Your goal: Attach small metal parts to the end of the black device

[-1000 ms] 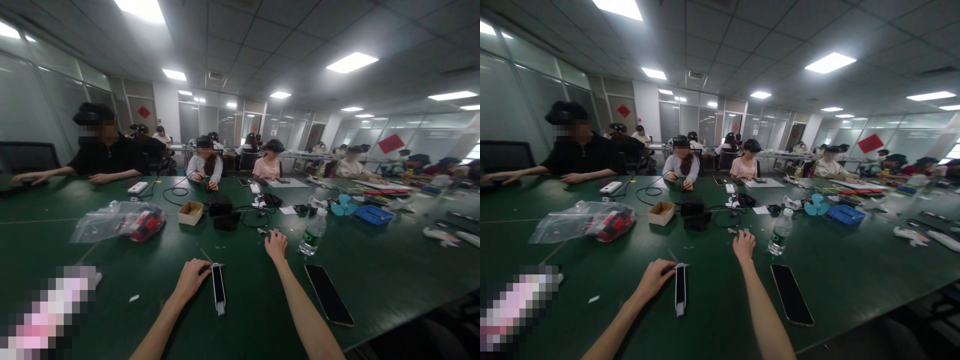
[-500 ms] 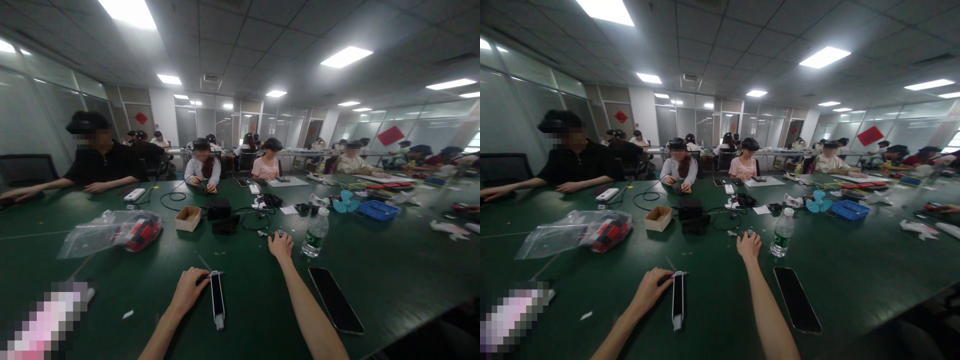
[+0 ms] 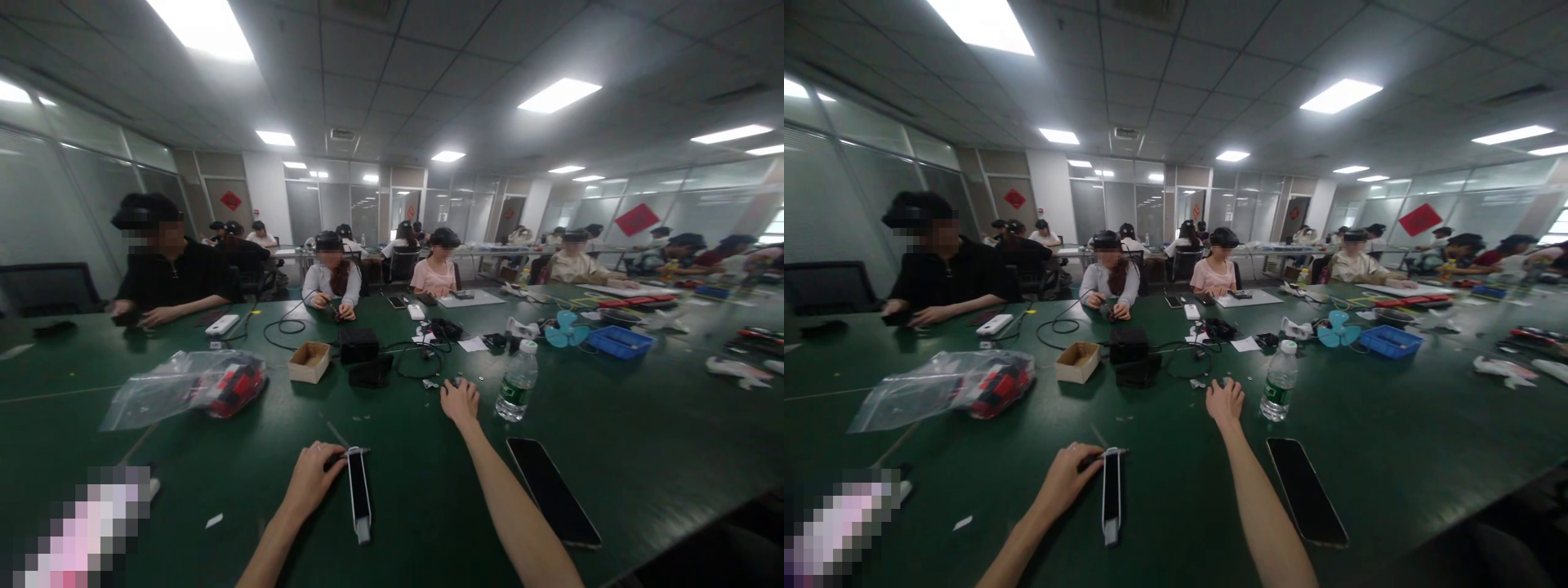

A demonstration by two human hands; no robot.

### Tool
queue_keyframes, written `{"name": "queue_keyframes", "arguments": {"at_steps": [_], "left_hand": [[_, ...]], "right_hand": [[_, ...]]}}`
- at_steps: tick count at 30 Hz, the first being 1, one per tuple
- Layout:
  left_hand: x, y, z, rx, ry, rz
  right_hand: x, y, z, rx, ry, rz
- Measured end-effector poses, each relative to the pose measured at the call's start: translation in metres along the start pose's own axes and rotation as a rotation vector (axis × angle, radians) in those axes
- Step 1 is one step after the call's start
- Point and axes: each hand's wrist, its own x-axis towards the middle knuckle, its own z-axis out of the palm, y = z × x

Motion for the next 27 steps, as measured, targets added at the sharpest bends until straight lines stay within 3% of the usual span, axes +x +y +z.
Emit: {"name": "queue_keyframes", "arguments": {"at_steps": [11, 17, 27], "left_hand": [[-0.005, -0.004, 0.010, 0.029, 0.067, 0.007], [-0.011, -0.001, 0.009, 0.035, 0.061, -0.032], [-0.016, 0.010, -0.001, -0.015, 0.038, -0.031]], "right_hand": [[-0.037, 0.004, -0.009, -0.054, 0.007, -0.132], [-0.038, 0.008, -0.001, -0.085, -0.090, -0.233], [-0.056, -0.013, -0.018, 0.012, -0.206, -0.333]]}}
